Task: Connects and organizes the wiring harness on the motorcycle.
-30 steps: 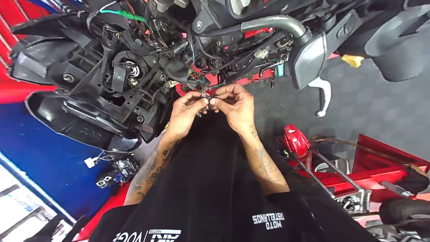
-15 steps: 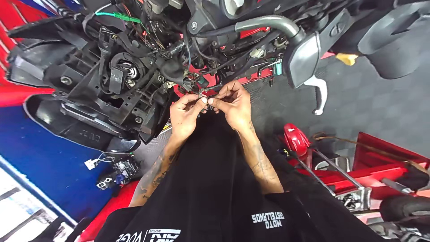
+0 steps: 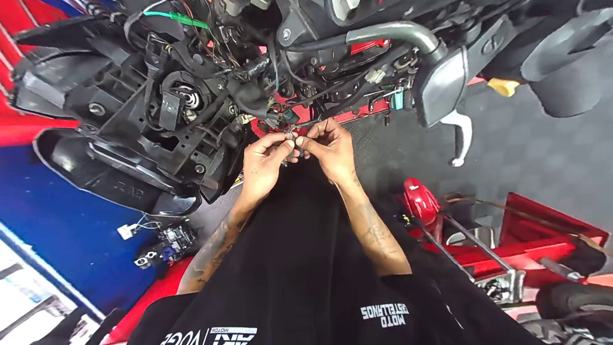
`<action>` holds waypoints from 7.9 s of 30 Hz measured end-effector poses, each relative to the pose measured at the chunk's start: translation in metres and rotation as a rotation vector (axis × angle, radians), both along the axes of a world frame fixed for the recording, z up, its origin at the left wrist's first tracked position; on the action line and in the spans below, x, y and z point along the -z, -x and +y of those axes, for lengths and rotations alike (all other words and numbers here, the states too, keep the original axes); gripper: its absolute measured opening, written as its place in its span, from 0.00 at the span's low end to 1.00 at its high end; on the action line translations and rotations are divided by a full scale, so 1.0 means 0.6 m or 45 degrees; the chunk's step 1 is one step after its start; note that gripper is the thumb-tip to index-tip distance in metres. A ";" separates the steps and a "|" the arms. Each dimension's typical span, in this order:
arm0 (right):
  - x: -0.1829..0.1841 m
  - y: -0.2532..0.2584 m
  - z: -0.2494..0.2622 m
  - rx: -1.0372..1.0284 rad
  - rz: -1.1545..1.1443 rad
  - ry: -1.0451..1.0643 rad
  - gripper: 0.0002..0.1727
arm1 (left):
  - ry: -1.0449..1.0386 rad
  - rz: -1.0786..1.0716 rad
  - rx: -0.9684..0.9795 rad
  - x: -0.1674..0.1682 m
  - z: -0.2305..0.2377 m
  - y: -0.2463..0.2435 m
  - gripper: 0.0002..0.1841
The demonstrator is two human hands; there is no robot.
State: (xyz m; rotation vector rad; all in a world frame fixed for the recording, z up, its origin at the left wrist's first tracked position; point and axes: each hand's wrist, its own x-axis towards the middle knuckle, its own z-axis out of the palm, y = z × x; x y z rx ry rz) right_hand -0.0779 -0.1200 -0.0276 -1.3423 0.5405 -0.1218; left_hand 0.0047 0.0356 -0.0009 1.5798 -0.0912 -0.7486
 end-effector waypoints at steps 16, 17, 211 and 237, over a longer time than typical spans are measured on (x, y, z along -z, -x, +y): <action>0.007 -0.003 0.006 0.042 0.091 0.025 0.10 | 0.213 0.467 -0.039 0.006 -0.003 -0.010 0.14; 0.005 -0.002 0.006 0.033 0.092 0.033 0.08 | 0.214 0.458 -0.045 0.006 -0.003 -0.009 0.14; 0.008 -0.015 0.001 -0.073 0.161 -0.648 0.03 | 0.239 0.447 -0.003 0.018 0.013 -0.021 0.13; 0.034 -0.007 0.032 0.058 -0.158 -0.547 0.06 | 0.117 0.166 -0.199 0.011 -0.011 0.019 0.10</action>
